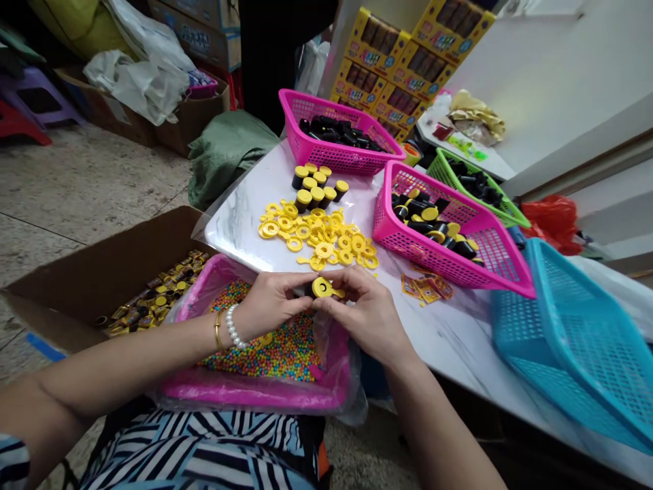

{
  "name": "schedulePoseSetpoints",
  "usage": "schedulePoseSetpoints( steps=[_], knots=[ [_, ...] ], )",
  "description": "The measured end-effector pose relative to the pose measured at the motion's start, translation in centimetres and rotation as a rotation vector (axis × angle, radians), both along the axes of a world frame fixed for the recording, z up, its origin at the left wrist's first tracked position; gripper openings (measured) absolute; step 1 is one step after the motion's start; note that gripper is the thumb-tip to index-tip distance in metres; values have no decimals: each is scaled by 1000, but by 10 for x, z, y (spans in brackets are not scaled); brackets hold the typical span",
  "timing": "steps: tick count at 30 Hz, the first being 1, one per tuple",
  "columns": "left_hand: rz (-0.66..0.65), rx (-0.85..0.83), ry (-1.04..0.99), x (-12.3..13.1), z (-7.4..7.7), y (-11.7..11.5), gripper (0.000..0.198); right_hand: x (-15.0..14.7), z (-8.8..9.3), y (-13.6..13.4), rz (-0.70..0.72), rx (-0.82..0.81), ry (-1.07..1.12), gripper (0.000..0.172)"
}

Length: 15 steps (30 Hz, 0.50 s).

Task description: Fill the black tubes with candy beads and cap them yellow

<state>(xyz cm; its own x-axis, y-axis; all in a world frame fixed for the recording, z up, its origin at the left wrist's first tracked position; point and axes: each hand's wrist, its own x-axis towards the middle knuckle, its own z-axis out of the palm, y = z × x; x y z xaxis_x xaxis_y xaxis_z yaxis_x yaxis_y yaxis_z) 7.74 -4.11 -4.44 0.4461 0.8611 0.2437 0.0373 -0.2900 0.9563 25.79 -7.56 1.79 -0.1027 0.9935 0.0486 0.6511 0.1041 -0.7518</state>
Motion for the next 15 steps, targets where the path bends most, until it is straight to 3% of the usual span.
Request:
schedulePoseSetpoints(
  steps=[5, 10, 12, 15],
  knots=[
    [-86, -139, 41, -6, 17, 0, 47, 0, 3, 0, 19, -26, -2, 35],
    [-283, -660, -103, -6, 36, 8, 36, -3, 11, 3, 53, -38, -31, 27],
    [-287, -771, -138, -2, 39, 11, 30, -4, 14, 3, 58, -20, -89, 23],
    [-228, -811, -148, 3, 41, 12, 24, -6, 15, 3, 53, 36, -152, 17]
  ],
)
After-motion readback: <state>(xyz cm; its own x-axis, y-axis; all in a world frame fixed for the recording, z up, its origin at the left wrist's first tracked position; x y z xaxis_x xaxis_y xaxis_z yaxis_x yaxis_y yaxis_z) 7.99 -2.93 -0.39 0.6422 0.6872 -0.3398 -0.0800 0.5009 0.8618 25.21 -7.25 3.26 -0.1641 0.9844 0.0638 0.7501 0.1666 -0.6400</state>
